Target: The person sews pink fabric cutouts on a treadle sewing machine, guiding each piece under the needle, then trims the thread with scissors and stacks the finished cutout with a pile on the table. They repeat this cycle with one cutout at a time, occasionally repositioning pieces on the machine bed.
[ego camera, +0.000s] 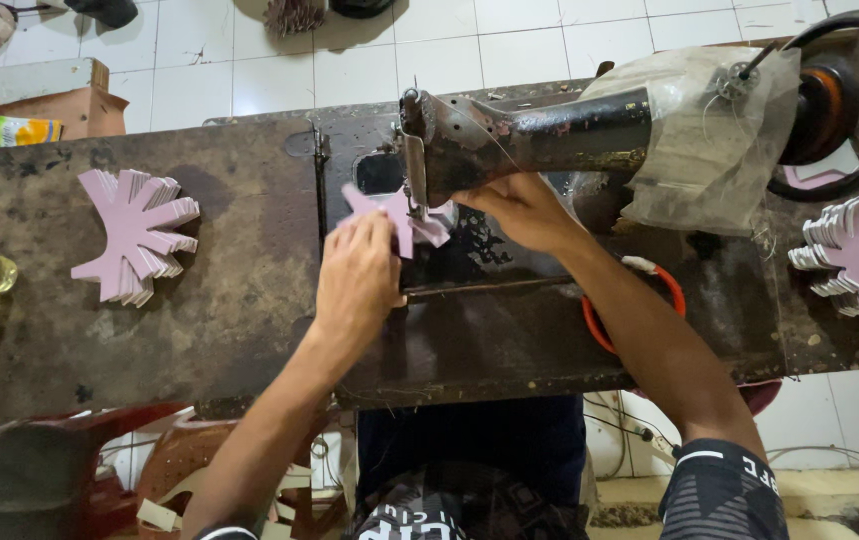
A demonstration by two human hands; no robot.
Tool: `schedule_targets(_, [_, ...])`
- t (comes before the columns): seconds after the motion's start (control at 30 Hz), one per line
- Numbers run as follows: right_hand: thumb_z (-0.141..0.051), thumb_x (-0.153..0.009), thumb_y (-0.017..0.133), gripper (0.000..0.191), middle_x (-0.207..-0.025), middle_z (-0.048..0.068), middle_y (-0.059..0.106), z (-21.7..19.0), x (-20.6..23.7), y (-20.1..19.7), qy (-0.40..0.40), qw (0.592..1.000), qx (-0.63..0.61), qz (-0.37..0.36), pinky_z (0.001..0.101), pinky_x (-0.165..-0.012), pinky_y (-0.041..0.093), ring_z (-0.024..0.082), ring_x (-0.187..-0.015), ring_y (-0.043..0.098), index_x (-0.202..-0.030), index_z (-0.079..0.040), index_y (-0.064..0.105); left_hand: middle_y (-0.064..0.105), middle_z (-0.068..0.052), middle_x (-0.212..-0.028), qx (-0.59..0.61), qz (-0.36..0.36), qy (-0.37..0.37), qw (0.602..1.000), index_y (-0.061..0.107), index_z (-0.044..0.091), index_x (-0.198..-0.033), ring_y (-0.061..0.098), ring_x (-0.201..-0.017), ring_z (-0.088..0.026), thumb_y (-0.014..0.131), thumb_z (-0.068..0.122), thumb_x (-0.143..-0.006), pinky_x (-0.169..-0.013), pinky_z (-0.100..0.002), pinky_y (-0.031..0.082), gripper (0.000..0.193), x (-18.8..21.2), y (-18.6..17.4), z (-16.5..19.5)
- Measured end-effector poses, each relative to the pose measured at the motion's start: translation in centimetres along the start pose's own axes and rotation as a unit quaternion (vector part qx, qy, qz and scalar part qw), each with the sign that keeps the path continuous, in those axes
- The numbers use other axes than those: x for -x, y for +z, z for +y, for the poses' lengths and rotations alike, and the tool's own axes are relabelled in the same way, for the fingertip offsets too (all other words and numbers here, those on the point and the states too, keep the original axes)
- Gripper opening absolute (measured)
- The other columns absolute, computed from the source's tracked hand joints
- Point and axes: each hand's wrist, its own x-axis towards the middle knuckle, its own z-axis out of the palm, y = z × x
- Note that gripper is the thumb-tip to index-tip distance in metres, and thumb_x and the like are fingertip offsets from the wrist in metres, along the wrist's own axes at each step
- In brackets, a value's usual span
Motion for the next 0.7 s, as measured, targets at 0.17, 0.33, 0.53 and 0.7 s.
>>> schedule_targets(0.17, [-0.020, -0.102, 0.068, 0.023, -0.089, 0.007, 0.064, -0.6, 0.3, 0.2, -0.028, 0.998, -0.057, -0.015, 0.0317, -0.073, 0.042, 0.014, -0.082, 0.054, -0.114, -0.002, 0.077, 0.064, -0.015, -0.141, 0.051, 0.029, 0.018, 0.998, 0.064, 0.001, -0.132, 0.057, -0.136, -0.032, 0.067, 0.012, -0.100, -0.112, -0.047, 0.043, 0.034, -1.7, 0.8, -1.3])
schedule_targets(0.33, [-0.013, -0.101, 0.065, 0.030, -0.123, 0.005, 0.072, -1.3, 0.1, 0.4, -0.099, 0.980, -0.167, -0.043, 0.0303, -0.099, 0.051, 0.012, -0.114, 0.065, -0.128, -0.001, 0.065, 0.059, -0.022, -0.142, 0.120, -0.015, 0.035, 0.992, 0.063, -0.003, -0.127, 0.053, -0.135, -0.038, 0.075, 0.023, -0.090, -0.111, -0.050, 0.039, 0.047, -2.9, 0.1, -1.7])
schedule_targets(0.53, [-0.010, -0.098, 0.062, 0.035, -0.129, 0.003, 0.068, -1.5, 0.1, 0.3, -0.124, 0.968, -0.213, -0.055, 0.0301, -0.104, 0.050, 0.011, -0.120, 0.061, -0.132, 0.000, 0.059, 0.054, -0.021, -0.150, 0.153, -0.072, 0.038, 0.985, 0.063, -0.002, -0.127, 0.045, -0.144, -0.039, 0.074, 0.021, -0.089, -0.117, -0.055, 0.032, 0.046, -4.0, 0.2, -2.9])
schedule_targets(0.7, [-0.010, -0.102, 0.064, 0.028, -0.115, 0.009, 0.074, -0.8, 0.0, 0.1, -0.063, 0.990, -0.124, -0.037, 0.0313, -0.089, 0.050, 0.013, -0.102, 0.063, -0.125, 0.004, 0.069, 0.054, -0.019, -0.150, 0.155, -0.069, 0.044, 0.984, 0.063, 0.001, -0.131, 0.044, -0.145, -0.039, 0.073, 0.021, -0.090, -0.118, -0.055, 0.031, 0.047, -4.0, 0.6, -3.1])
